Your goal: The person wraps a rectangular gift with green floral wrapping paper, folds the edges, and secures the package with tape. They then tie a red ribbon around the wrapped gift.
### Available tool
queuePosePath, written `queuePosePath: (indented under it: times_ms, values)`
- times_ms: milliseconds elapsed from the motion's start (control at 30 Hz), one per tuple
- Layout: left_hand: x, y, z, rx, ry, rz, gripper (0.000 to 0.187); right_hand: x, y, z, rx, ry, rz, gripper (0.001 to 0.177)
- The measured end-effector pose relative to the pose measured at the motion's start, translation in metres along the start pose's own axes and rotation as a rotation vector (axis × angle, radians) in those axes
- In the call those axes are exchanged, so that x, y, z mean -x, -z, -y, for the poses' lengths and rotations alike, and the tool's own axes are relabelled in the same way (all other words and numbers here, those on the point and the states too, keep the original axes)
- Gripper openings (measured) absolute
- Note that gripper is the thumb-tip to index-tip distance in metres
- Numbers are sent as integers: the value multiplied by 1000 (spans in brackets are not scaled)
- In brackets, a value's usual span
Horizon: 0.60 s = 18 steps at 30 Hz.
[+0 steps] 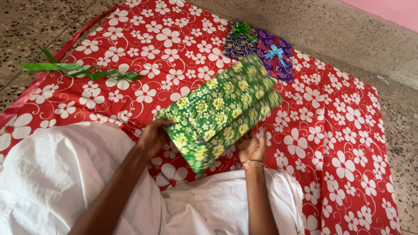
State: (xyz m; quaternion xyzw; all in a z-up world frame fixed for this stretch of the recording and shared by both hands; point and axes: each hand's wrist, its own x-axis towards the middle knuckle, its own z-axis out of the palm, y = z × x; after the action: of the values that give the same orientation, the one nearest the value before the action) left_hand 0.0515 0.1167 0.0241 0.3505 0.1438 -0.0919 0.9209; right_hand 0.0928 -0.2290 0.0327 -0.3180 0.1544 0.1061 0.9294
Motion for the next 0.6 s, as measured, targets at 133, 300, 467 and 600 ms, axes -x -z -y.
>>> queuePosePath:
  times_ms: [133, 300, 467, 600]
  values:
    - [-9, -3, -38, -75, -8, -63, 21, -9, 26, 8, 29, 84, 73, 31]
    - [-38, 17, -78, -140, 86, -237, 33, -22, 53, -39, 257, -19, -3, 28]
    - [-76, 70, -71, -402, -96, -416, 33, -19, 59, -73, 298, -184, -119, 31]
    - [-109, 100, -55, -481, -237, -361, 36, -15, 66, -78, 325, -180, -128, 32]
